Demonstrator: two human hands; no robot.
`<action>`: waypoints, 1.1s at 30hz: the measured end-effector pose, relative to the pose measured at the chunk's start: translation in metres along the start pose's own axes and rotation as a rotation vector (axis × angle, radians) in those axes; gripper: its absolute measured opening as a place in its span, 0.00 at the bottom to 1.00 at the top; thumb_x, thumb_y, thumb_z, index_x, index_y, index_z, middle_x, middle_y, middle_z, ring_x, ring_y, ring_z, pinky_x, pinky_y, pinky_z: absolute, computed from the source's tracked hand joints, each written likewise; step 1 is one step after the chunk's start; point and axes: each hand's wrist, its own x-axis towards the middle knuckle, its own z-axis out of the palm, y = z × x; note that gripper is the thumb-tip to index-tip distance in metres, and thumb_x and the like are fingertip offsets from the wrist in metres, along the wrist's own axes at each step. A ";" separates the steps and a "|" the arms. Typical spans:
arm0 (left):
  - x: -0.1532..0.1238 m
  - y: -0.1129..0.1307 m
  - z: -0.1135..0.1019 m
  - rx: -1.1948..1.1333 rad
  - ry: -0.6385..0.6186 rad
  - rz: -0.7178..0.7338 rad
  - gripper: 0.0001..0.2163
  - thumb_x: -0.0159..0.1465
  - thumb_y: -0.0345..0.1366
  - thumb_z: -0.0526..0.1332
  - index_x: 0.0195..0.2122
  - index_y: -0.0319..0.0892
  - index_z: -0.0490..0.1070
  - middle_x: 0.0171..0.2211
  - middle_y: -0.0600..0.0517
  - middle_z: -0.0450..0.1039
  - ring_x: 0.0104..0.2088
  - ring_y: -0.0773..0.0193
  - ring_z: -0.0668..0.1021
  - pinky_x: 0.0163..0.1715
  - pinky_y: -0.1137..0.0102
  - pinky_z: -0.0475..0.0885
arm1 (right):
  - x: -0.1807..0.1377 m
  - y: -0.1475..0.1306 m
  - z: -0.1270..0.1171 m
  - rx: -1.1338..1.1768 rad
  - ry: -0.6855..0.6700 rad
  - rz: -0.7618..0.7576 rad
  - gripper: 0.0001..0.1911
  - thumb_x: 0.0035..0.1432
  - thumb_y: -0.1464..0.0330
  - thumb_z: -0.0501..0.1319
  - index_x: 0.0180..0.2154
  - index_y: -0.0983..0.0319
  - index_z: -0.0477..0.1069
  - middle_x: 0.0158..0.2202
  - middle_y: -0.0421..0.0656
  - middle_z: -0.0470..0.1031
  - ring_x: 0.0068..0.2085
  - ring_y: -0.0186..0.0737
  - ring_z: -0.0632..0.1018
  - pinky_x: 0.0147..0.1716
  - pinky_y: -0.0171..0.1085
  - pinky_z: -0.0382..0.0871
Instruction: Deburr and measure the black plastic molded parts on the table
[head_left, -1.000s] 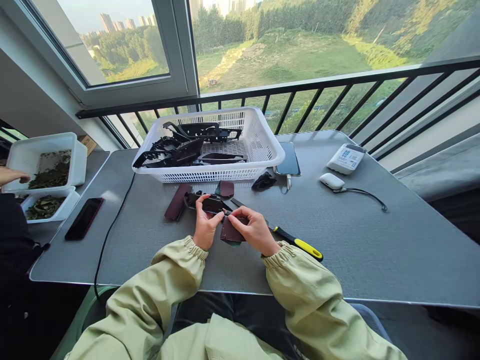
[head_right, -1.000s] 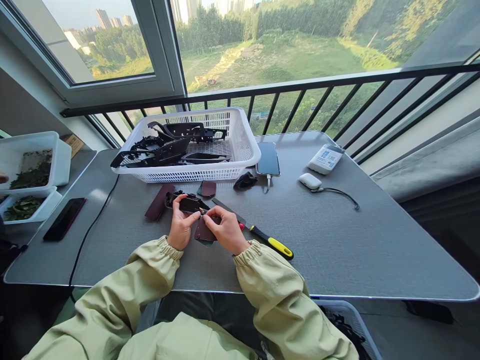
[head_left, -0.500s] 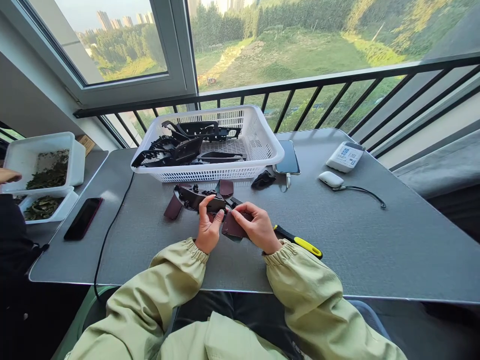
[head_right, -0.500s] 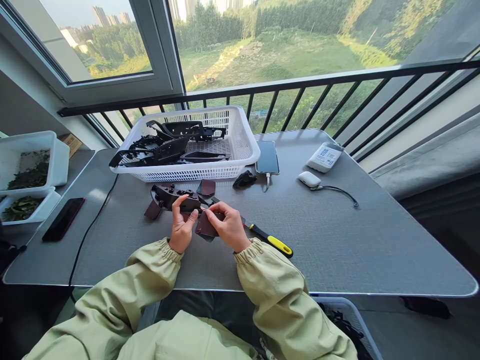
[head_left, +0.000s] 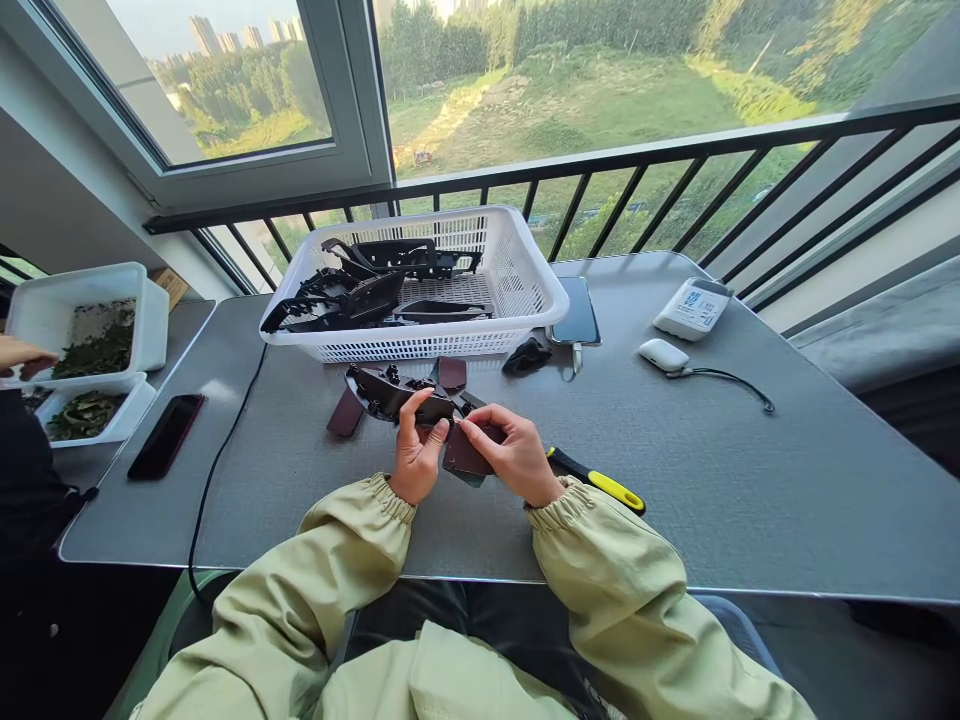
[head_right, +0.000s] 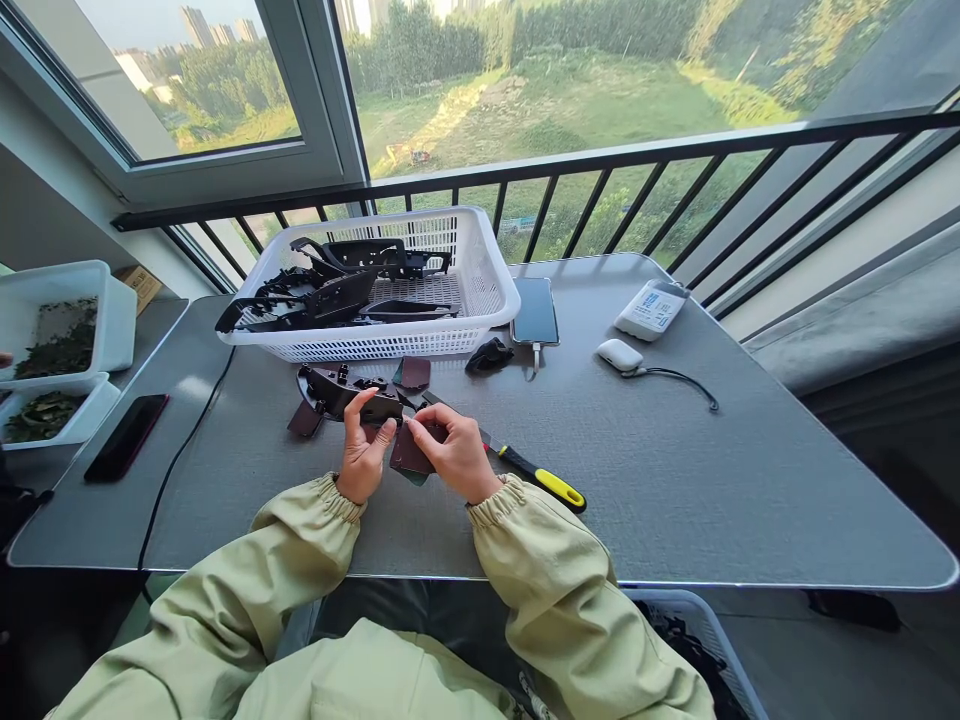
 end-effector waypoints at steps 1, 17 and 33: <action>0.000 0.000 0.000 0.001 0.000 0.007 0.19 0.62 0.46 0.61 0.52 0.48 0.63 0.45 0.50 0.69 0.42 0.63 0.74 0.46 0.66 0.69 | 0.000 0.001 0.000 -0.004 0.009 0.003 0.13 0.51 0.58 0.61 0.26 0.62 0.72 0.25 0.42 0.75 0.26 0.36 0.72 0.26 0.34 0.66; -0.001 -0.005 -0.001 -0.032 -0.027 -0.017 0.19 0.62 0.45 0.60 0.53 0.49 0.61 0.44 0.50 0.71 0.40 0.62 0.77 0.44 0.64 0.73 | 0.003 0.002 -0.005 -0.038 0.015 0.076 0.13 0.49 0.59 0.61 0.25 0.63 0.72 0.23 0.42 0.75 0.25 0.37 0.72 0.26 0.35 0.65; 0.004 0.004 0.001 -0.191 -0.024 -0.117 0.24 0.59 0.48 0.63 0.55 0.51 0.59 0.37 0.51 0.72 0.34 0.61 0.79 0.34 0.65 0.77 | 0.004 0.001 -0.006 0.058 0.028 0.126 0.15 0.47 0.57 0.64 0.24 0.63 0.73 0.23 0.41 0.74 0.25 0.36 0.71 0.26 0.35 0.65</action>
